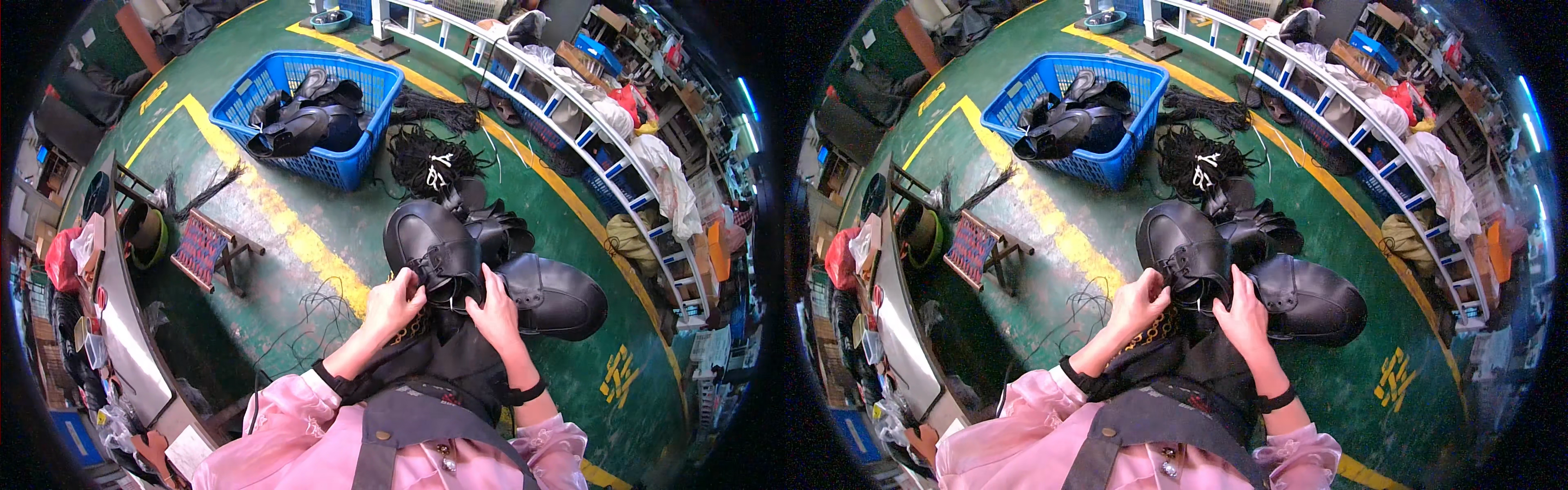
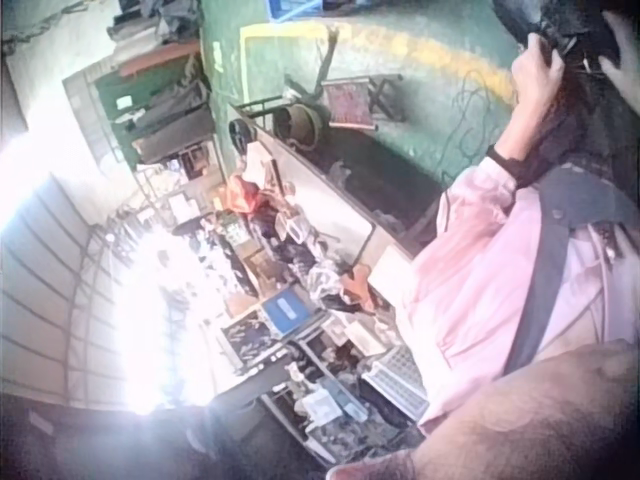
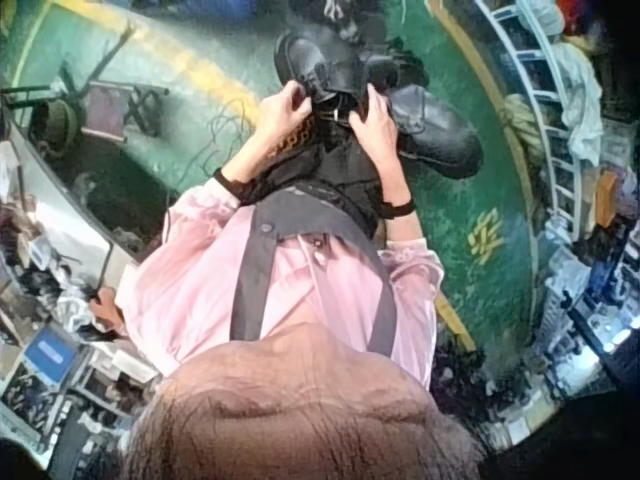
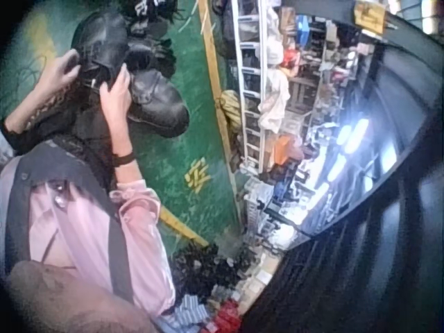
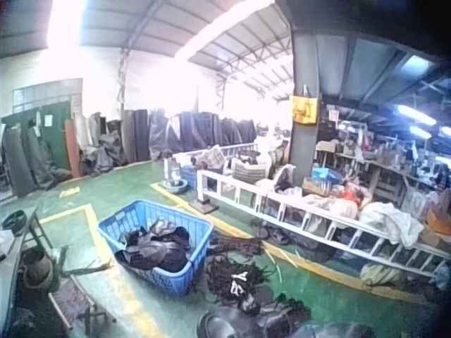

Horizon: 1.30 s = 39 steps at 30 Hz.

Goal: Thread laces through the eyelets of black leather shoe uppers.

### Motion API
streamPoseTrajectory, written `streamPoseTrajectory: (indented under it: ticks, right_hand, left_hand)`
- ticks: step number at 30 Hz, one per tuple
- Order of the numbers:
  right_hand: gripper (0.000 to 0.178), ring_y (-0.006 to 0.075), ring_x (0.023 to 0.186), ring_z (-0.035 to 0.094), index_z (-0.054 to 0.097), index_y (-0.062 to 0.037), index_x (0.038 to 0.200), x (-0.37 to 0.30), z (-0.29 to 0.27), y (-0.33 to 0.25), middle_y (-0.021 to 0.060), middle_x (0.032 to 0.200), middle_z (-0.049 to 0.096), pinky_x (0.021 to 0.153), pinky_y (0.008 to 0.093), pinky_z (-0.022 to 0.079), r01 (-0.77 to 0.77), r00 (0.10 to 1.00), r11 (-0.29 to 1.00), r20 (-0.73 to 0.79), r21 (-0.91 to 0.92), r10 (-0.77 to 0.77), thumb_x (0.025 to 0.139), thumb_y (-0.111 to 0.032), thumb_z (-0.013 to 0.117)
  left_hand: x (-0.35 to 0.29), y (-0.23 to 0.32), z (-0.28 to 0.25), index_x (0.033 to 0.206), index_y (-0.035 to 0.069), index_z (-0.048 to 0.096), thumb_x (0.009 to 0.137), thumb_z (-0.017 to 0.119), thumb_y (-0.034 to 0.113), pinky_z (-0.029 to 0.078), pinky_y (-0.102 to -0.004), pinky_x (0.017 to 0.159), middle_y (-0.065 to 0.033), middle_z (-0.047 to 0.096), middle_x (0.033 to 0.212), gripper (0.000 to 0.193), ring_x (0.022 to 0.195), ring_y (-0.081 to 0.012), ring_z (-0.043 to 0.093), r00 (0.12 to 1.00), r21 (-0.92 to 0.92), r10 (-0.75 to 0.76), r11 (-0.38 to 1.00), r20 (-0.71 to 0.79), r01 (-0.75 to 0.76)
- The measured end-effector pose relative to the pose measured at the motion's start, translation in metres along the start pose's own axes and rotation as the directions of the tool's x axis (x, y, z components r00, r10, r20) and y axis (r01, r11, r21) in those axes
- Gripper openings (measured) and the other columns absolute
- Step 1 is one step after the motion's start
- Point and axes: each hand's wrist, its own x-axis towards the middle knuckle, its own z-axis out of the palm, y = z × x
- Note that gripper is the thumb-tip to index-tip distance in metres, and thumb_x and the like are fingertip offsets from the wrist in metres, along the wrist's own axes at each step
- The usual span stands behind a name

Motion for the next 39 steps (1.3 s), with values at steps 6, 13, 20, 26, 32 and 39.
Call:
streamPoseTrajectory:
  ticks: [6, 13, 20, 26, 32, 39]
  right_hand:
    - [0.070, 0.0315, 0.125, 0.042, 0.046, -0.0115, 0.134, 0.045, -0.029, -0.031, 0.0134, 0.136, 0.044, 0.103, 0.0440, 0.034, 0.321, 0.947, 0.939, 0.063, -0.124, -0.316, 0.074, -0.031, 0.074]
    - [0.043, 0.0264, 0.126, 0.044, 0.060, -0.0132, 0.120, 0.058, 0.020, -0.013, 0.0067, 0.133, 0.052, 0.103, 0.0415, 0.033, 0.264, 0.952, 0.953, 0.117, 0.152, -0.282, 0.082, -0.033, 0.065]
    - [0.041, 0.0248, 0.124, 0.045, 0.060, -0.0167, 0.122, 0.047, 0.029, -0.009, 0.0038, 0.132, 0.053, 0.102, 0.0395, 0.033, 0.250, 0.961, 0.959, 0.083, 0.135, -0.263, 0.084, -0.032, 0.063]
    - [0.037, 0.0238, 0.120, 0.049, 0.061, -0.0177, 0.121, 0.036, 0.039, -0.016, 0.0031, 0.129, 0.055, 0.096, 0.0385, 0.037, 0.267, 0.960, 0.947, 0.041, 0.178, -0.278, 0.085, -0.025, 0.063]
    - [0.034, 0.0233, 0.119, 0.050, 0.062, -0.0188, 0.119, 0.025, 0.048, -0.015, 0.0033, 0.127, 0.057, 0.095, 0.0385, 0.038, 0.260, 0.963, 0.954, 0.033, 0.146, -0.268, 0.085, -0.024, 0.062]
    - [0.030, 0.0250, 0.118, 0.051, 0.065, -0.0166, 0.115, 0.024, 0.052, -0.011, 0.0041, 0.125, 0.058, 0.096, 0.0395, 0.037, 0.180, 0.984, 0.976, -0.023, 0.120, -0.179, 0.087, -0.027, 0.059]
  left_hand:
    - [-0.008, -0.016, -0.002, 0.094, 0.006, 0.056, 0.081, 0.065, 0.018, 0.050, -0.0346, 0.057, -0.0097, 0.062, 0.067, 0.019, 0.060, -0.0236, 0.064, 0.999, -0.100, 0.000, 0.995, -0.042, -0.004]
    - [-0.004, -0.028, -0.002, 0.105, 0.007, 0.065, 0.089, 0.060, 0.011, 0.044, -0.0242, 0.054, -0.0003, 0.057, 0.064, 0.017, 0.056, -0.0071, 0.052, 0.982, -0.425, -0.190, 0.890, -0.020, 0.163]
    - [0.003, -0.029, -0.047, 0.099, -0.001, 0.069, 0.094, 0.056, 0.010, 0.044, -0.0222, 0.059, -0.0007, 0.061, 0.072, 0.018, 0.064, -0.0082, 0.055, 0.946, -0.701, -0.225, 0.713, -0.236, -0.006]
    - [0.003, 0.004, -0.110, 0.093, -0.005, 0.066, 0.094, 0.056, 0.010, 0.044, -0.0245, 0.056, -0.0067, 0.061, 0.065, 0.018, 0.057, -0.0127, 0.055, 0.905, -0.651, -0.061, 0.715, -0.421, -0.255]
    - [0.039, -0.014, -0.161, 0.091, -0.007, 0.063, 0.095, 0.056, 0.014, 0.044, -0.0245, 0.055, -0.0043, 0.055, 0.063, 0.022, 0.056, -0.0110, 0.053, 0.786, -0.778, -0.255, 0.485, -0.564, -0.400]
    - [0.039, -0.022, -0.128, 0.150, 0.019, 0.004, 0.094, 0.052, 0.008, 0.054, -0.0329, 0.079, -0.0242, 0.046, 0.132, 0.075, 0.100, -0.0256, 0.062, 0.941, -0.791, -0.075, 0.567, -0.330, -0.232]
